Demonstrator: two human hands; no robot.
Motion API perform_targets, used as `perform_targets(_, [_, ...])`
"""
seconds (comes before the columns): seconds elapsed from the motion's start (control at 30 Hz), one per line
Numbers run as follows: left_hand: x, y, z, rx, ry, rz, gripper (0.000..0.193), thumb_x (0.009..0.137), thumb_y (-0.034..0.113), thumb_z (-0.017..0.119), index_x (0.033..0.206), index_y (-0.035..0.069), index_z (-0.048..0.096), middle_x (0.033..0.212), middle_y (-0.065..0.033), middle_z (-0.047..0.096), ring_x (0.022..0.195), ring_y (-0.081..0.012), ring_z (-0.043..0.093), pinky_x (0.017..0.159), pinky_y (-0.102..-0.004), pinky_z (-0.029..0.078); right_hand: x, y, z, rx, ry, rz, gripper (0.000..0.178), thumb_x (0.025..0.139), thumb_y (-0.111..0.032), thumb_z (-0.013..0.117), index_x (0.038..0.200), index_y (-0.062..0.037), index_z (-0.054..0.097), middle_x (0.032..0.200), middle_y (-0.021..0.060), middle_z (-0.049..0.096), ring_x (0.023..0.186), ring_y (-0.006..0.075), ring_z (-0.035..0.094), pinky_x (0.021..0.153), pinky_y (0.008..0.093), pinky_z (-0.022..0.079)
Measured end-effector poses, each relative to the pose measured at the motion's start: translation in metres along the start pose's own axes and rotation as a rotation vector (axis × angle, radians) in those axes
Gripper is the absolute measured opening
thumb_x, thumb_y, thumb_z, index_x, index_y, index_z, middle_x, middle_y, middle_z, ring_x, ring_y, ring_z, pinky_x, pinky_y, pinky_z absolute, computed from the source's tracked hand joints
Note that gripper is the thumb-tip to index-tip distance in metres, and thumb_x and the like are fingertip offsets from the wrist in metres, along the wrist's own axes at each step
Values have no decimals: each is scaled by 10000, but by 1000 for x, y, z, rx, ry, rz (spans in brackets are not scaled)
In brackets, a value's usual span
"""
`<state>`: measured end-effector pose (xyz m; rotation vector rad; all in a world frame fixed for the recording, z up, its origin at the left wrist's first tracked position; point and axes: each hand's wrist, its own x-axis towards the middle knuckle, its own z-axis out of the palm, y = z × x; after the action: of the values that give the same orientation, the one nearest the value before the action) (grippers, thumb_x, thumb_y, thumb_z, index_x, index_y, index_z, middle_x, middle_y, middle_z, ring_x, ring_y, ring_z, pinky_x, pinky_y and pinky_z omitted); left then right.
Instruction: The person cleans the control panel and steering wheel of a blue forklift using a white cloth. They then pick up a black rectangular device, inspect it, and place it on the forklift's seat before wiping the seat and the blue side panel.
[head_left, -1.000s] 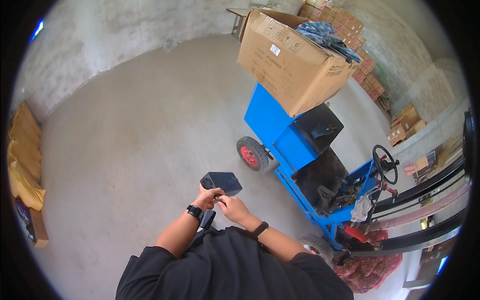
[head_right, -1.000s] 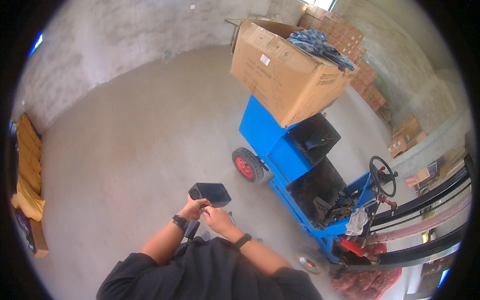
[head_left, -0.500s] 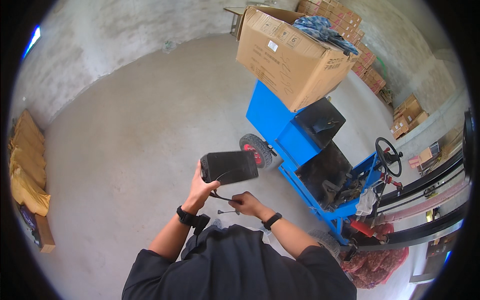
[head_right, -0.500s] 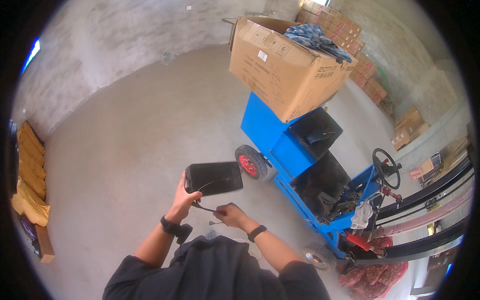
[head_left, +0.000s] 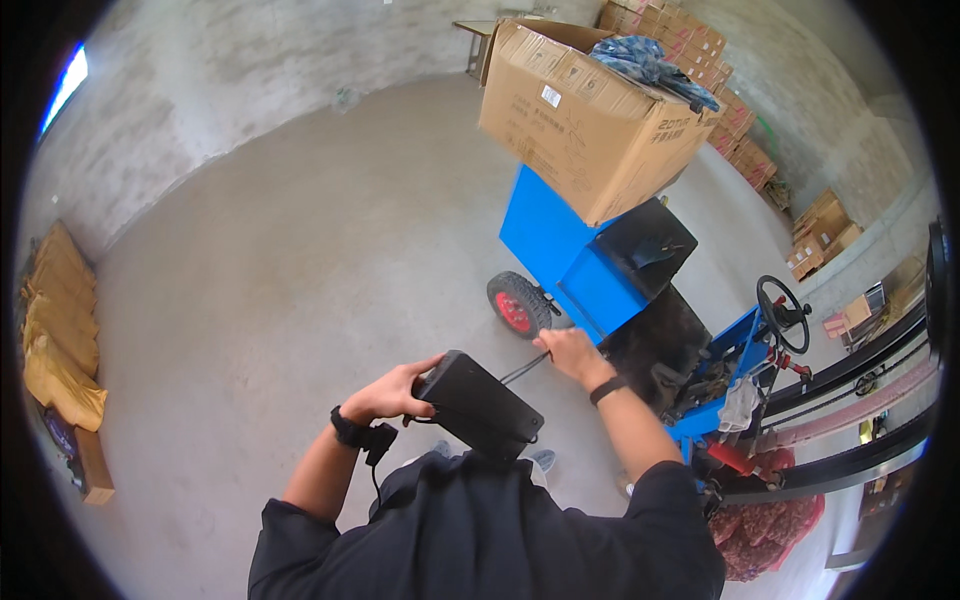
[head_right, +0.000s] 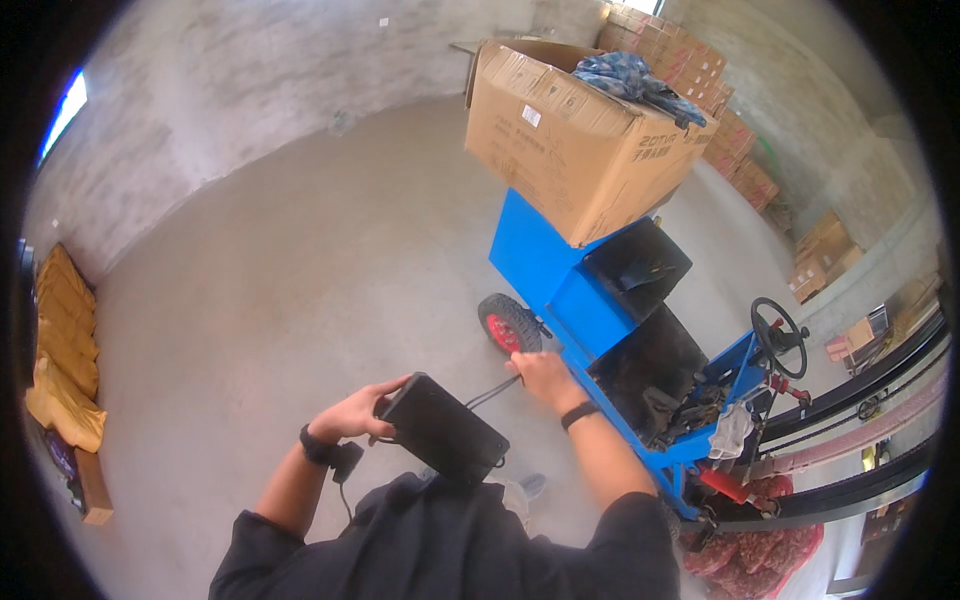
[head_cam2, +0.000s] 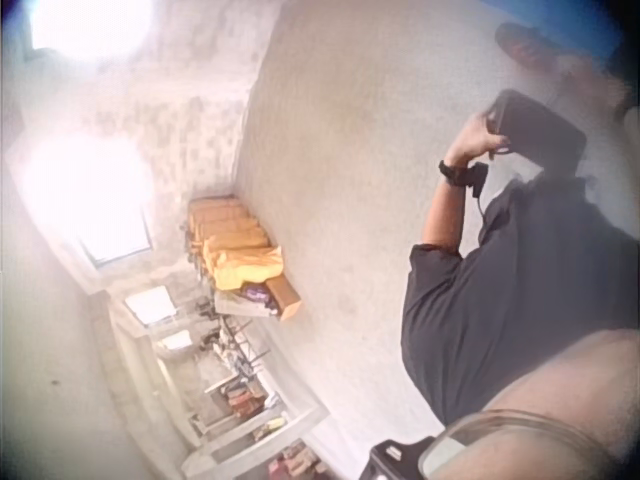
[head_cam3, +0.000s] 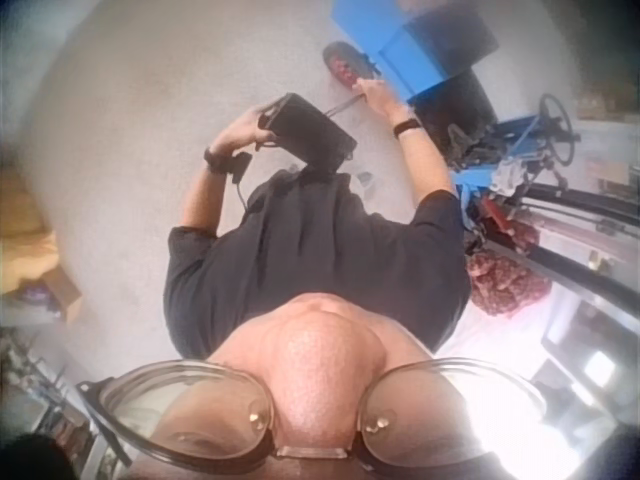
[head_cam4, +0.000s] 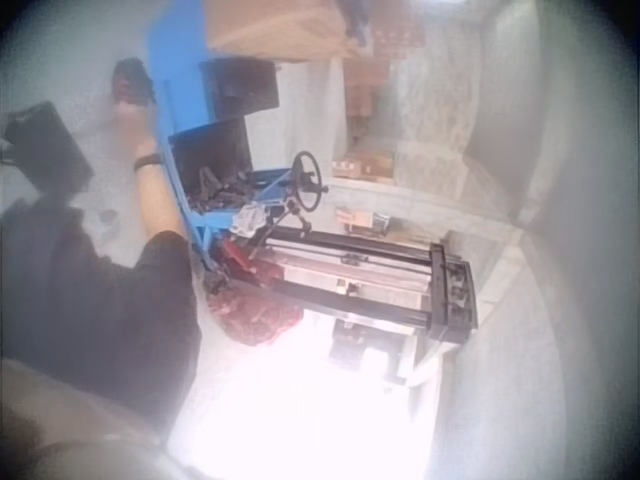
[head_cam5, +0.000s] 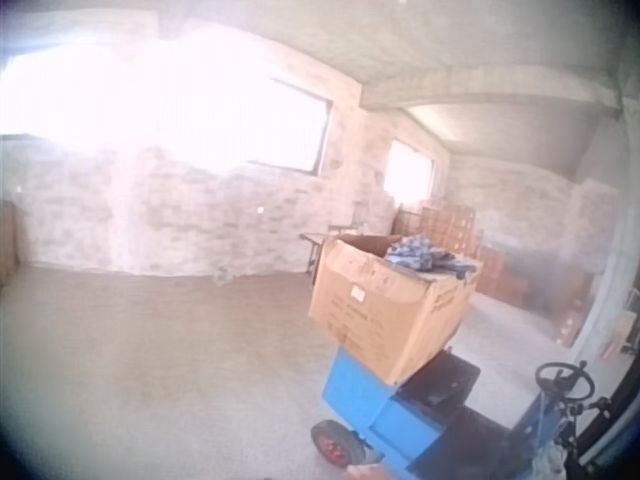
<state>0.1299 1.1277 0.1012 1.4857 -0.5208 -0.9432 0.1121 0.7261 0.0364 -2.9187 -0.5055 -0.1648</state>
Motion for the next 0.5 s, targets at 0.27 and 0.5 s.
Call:
perform_targets(0.27, [42,-3,38,33,499,-94,815,696,193,765,1388,-141,495,830,-136,707,649,-170,686,547,-340,620,19,-78,-74,-122,-109,143,221,908,-294,720,984,-92,670,844,163,726,816,361,731,689,471,572])
perform_targets(0.5, [80,-8,68,-235,781,74,722,768,159,778,1363,-138,498,857,-124,698,652,-169,683,535,-328,624,10,-125,-58,941,172,725,389,949,-81,622,1328,2,592,1063,237,690,974,449,679,840,482,553])
